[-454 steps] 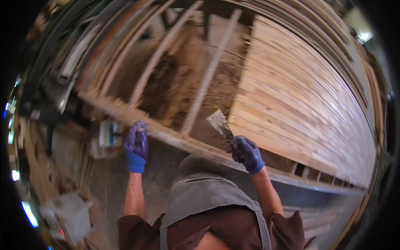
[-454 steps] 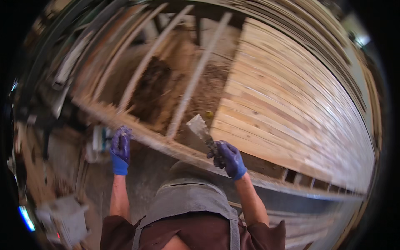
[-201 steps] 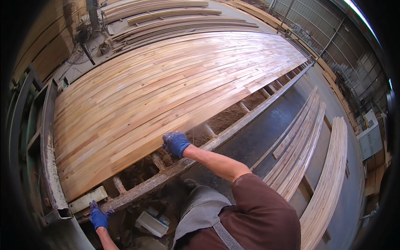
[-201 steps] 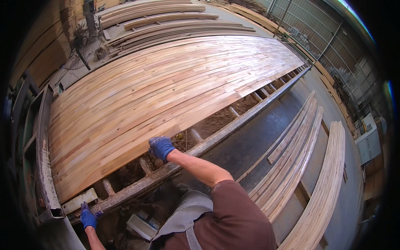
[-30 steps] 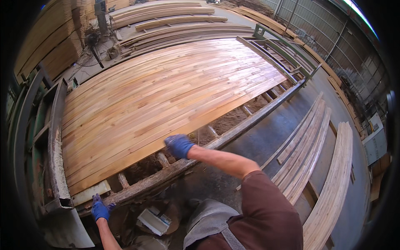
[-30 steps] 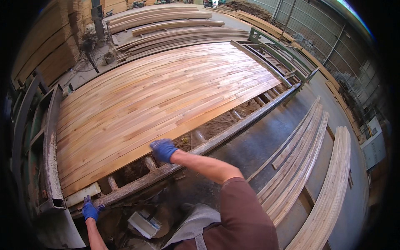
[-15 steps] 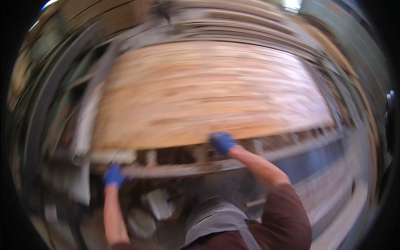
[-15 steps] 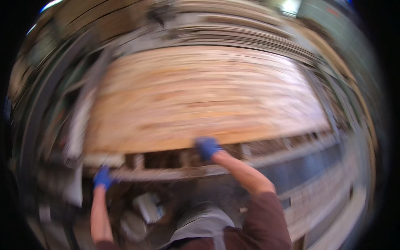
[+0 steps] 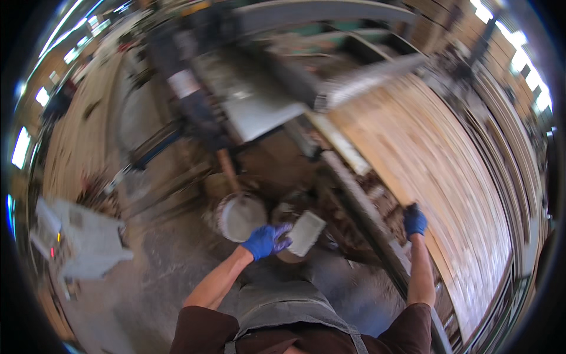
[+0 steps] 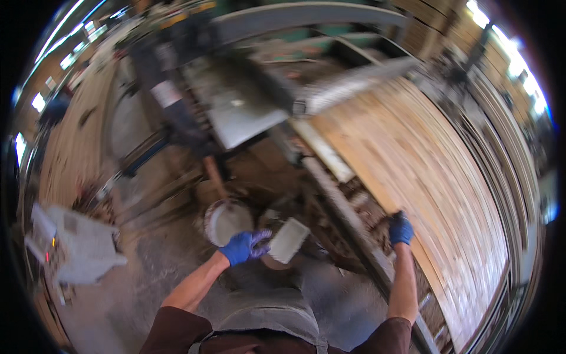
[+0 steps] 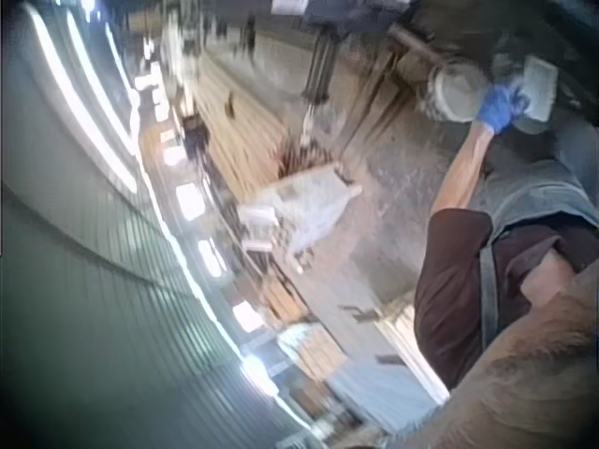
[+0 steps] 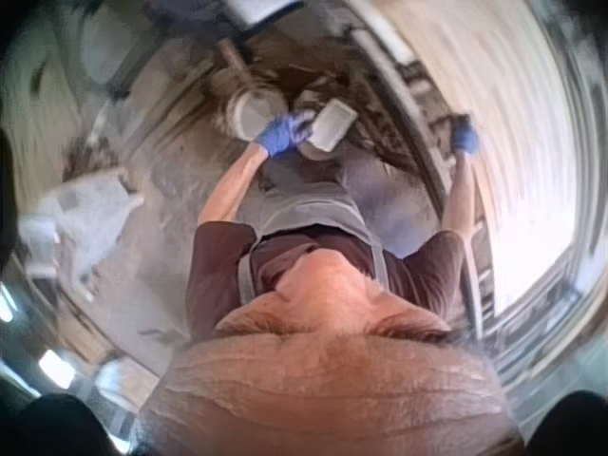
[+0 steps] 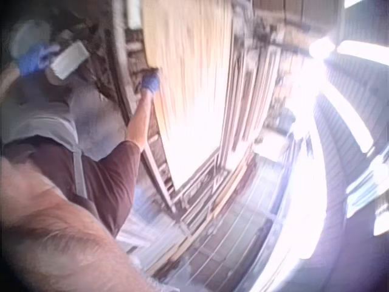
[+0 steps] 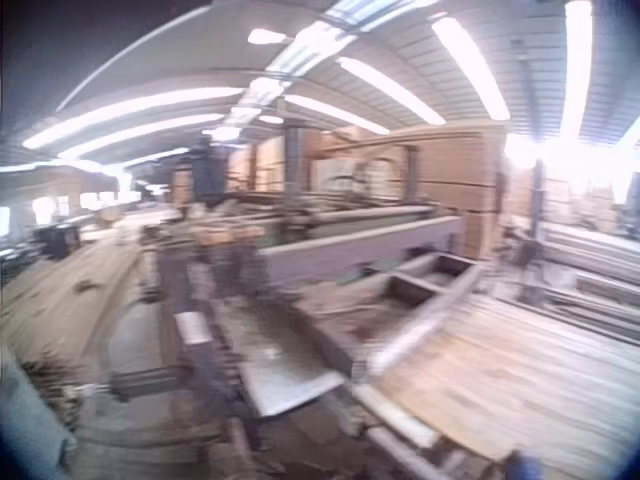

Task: The person places long, thin wooden planks onto a curved metal frame, aligning them side-by-side. They then use a brush to apply a substance from a bucket onto the planks and the frame.

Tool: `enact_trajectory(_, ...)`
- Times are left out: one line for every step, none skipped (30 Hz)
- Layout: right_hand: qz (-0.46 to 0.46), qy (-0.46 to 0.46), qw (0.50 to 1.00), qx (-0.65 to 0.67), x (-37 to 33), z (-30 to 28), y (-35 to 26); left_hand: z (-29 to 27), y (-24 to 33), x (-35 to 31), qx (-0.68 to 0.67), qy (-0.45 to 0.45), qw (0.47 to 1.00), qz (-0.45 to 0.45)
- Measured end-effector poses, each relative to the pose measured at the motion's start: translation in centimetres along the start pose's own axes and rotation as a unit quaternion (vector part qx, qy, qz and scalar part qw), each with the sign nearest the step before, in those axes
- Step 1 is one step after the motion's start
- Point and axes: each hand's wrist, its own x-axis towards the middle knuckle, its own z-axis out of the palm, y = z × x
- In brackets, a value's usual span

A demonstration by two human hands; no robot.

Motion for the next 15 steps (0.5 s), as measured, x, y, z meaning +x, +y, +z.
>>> enact_trajectory(-0.014, 0.018, 1.0, -0.008, 0.3, 1.3, 0.8, 0.0, -4.5, -5.0, 0.029, -0.001, 0.998, -0.057)
enact_trajectory(0.07, -0.036, 0.996, -0.034, 0.7, 1.4, -0.1, 0.3, -8.9, -10.7, 0.05, 0.071, 0.994, -0.063)
enact_trajectory(0.086, -0.034, 0.99, -0.107, 2.1, 0.4, 4.0, 0.4, -13.4, -14.4, 0.041, 0.041, 0.992, -0.111)
enact_trajectory(0.073, 0.03, 0.996, -0.05, 2.3, -0.4, 3.5, -0.4, -17.7, -19.2, 0.036, 0.012, 0.982, -0.185)
enact_trajectory(0.052, 0.062, 0.996, -0.037, 0.8, -0.4, 0.4, -2.2, -21.0, -23.9, 0.034, -0.001, 0.972, -0.231)
enact_trajectory(0.043, 0.063, 0.997, -0.002, 1.6, -0.4, -5.9, -3.6, -23.7, -27.7, 0.023, -0.016, 0.961, -0.276)
enact_trajectory(0.049, 0.058, 0.997, 0.024, -1.3, 0.4, -11.1, -4.2, -25.3, -32.5, 0.009, -0.045, 0.948, -0.316)
enact_trajectory(-0.024, 0.051, 0.995, 0.079, -4.3, 1.8, -18.7, -7.1, -27.0, -35.1, -0.005, -0.045, 0.948, -0.316)
enact_trajectory(-0.101, 0.048, 0.986, 0.126, -5.4, 2.2, -25.5, -9.3, -28.5, -36.5, -0.028, -0.041, 0.949, -0.312)
enact_trajectory(-0.175, 0.019, 0.973, 0.151, -7.9, 2.9, -34.4, -11.0, -30.1, -37.5, -0.051, -0.038, 0.95, -0.306)
enact_trajectory(-0.246, -0.023, 0.952, 0.178, -10.4, 3.9, -43.3, -12.1, -32.3, -39.2, -0.052, 0.004, 0.954, -0.294)
enact_trajectory(-0.309, -0.063, 0.926, 0.209, -13.0, 4.6, -52.0, -14.0, -35.7, -39.7, -0.044, 0.047, 0.959, -0.276)
enact_trajectory(-0.314, -0.121, 0.896, 0.291, -13.5, 5.3, -57.3, -14.9, -37.4, -38.4, -0.043, 0.094, 0.96, -0.261)
enact_trajectory(-0.424, -0.109, 0.886, 0.155, -15.4, 2.5, -66.2, -17.2, -39.7, -39.2, -0.058, 0.121, 0.953, -0.272)
enact_trajectory(-0.429, -0.127, 0.877, 0.176, -16.7, 1.2, -72.9, -20.1, -42.2, -39.3, -0.073, 0.147, 0.948, -0.272)
